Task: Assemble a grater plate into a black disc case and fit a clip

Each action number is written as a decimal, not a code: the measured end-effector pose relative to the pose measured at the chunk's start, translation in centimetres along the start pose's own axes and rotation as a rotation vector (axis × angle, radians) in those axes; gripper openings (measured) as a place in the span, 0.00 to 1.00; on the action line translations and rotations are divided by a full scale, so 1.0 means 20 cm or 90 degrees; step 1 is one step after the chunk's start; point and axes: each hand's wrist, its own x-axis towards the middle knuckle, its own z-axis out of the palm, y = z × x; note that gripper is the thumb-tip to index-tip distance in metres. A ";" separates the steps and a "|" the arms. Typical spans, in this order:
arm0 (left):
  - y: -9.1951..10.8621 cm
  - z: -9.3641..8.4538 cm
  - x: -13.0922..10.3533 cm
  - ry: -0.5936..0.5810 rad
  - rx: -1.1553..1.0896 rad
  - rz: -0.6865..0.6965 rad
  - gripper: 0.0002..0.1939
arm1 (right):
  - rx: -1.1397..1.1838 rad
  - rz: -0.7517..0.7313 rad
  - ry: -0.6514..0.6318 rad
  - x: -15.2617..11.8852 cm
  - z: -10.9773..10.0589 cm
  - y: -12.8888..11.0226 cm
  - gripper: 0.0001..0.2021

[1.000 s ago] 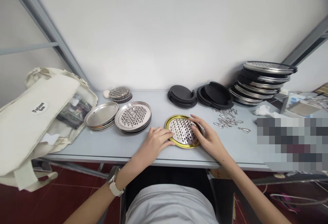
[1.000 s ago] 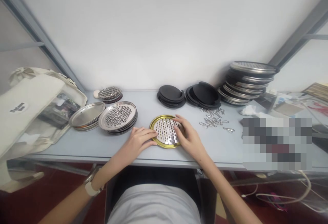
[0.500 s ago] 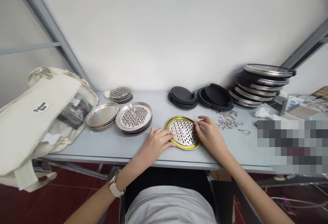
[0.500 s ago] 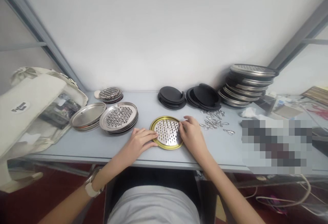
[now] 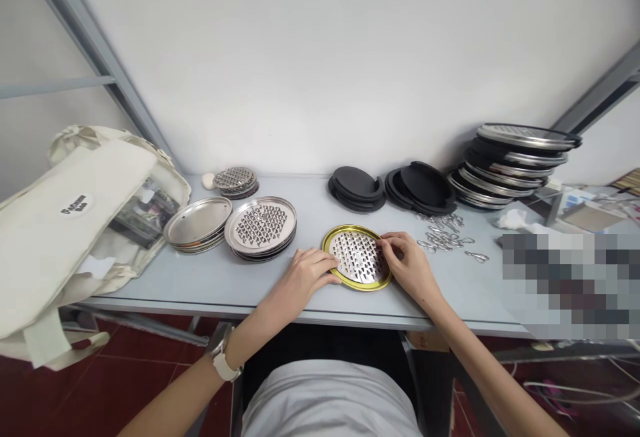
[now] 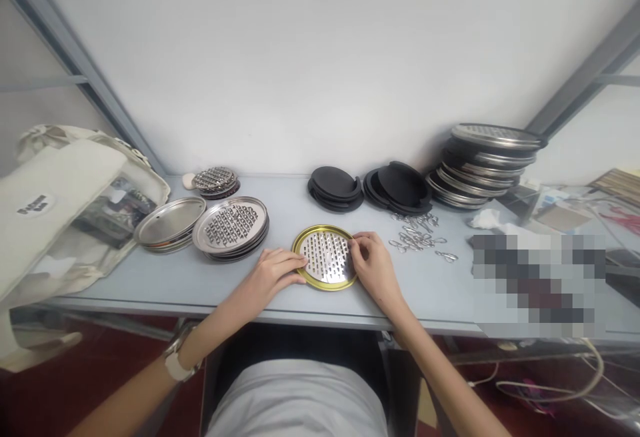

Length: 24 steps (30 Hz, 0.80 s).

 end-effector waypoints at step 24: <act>0.01 -0.01 -0.01 -0.003 0.039 -0.002 0.17 | -0.021 -0.005 0.041 -0.03 0.01 0.00 0.11</act>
